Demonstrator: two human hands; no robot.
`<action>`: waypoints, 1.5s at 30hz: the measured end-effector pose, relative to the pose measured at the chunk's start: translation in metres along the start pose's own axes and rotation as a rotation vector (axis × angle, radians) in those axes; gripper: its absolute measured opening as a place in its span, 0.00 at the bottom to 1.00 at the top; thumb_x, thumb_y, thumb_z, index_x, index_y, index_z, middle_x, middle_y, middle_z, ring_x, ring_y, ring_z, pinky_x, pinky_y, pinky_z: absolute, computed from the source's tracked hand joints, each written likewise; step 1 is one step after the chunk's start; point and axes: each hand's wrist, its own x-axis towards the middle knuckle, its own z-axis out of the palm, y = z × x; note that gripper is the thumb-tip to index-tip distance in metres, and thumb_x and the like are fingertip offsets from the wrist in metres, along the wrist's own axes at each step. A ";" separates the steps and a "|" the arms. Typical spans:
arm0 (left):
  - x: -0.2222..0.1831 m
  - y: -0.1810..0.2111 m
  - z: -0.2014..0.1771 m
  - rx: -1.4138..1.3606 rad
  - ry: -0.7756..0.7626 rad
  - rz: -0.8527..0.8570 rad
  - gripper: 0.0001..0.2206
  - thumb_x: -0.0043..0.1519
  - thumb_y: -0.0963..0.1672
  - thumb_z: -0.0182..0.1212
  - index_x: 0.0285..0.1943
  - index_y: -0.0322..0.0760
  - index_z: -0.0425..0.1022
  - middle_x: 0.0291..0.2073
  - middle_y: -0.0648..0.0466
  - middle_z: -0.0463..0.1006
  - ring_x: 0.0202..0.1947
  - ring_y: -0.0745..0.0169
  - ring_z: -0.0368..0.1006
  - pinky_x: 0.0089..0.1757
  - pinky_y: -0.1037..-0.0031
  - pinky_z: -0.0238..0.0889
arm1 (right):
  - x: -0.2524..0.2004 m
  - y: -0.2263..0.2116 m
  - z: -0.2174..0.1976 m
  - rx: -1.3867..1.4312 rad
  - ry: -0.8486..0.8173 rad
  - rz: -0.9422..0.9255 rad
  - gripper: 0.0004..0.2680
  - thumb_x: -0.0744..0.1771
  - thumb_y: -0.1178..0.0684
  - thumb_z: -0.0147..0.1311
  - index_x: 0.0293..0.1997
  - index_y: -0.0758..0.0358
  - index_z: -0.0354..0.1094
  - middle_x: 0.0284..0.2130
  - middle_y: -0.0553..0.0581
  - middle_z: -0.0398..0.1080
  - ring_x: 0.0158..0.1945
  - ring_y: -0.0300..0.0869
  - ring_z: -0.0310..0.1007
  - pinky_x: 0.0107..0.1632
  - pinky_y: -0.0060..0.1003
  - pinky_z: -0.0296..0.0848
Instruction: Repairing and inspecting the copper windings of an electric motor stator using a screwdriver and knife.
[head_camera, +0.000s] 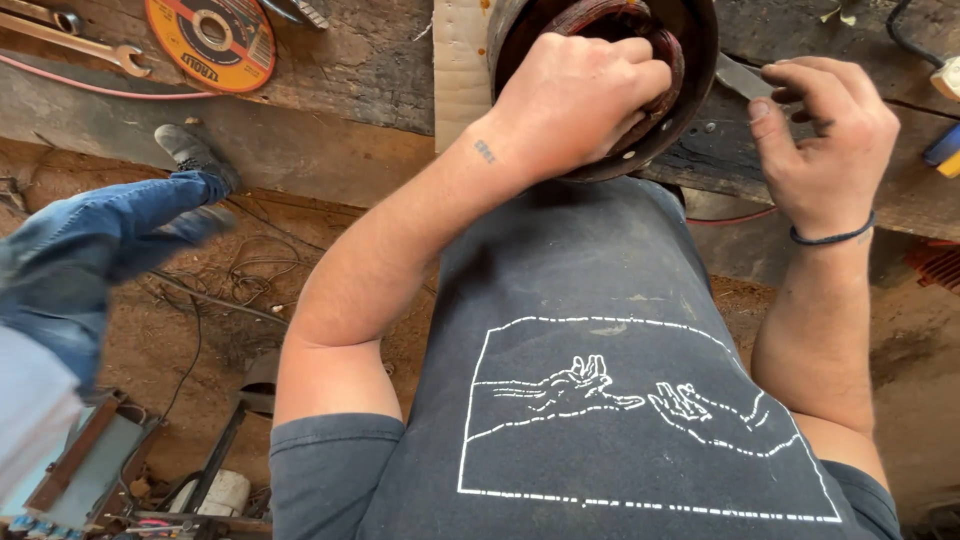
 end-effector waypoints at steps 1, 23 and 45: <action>0.000 0.000 0.002 -0.002 0.002 0.000 0.05 0.61 0.47 0.58 0.35 0.46 0.74 0.29 0.57 0.77 0.23 0.48 0.76 0.19 0.55 0.63 | 0.000 -0.001 0.001 -0.002 -0.002 -0.001 0.07 0.77 0.63 0.60 0.57 0.83 0.77 0.50 0.77 0.75 0.47 0.58 0.76 0.51 0.48 0.77; 0.001 0.008 0.018 0.160 0.025 -0.108 0.03 0.51 0.45 0.58 0.25 0.50 0.76 0.21 0.61 0.76 0.18 0.50 0.75 0.16 0.57 0.57 | 0.011 0.001 0.012 0.090 -0.070 0.006 0.06 0.74 0.67 0.60 0.57 0.80 0.76 0.50 0.73 0.74 0.46 0.56 0.77 0.52 0.46 0.76; -0.218 -0.087 -0.102 0.181 0.377 -0.800 0.27 0.78 0.41 0.65 0.25 0.35 0.55 0.20 0.52 0.61 0.24 0.60 0.53 0.30 0.63 0.43 | 0.016 -0.022 -0.002 0.045 -0.037 -0.029 0.07 0.73 0.70 0.63 0.58 0.80 0.78 0.48 0.77 0.75 0.50 0.61 0.77 0.55 0.50 0.77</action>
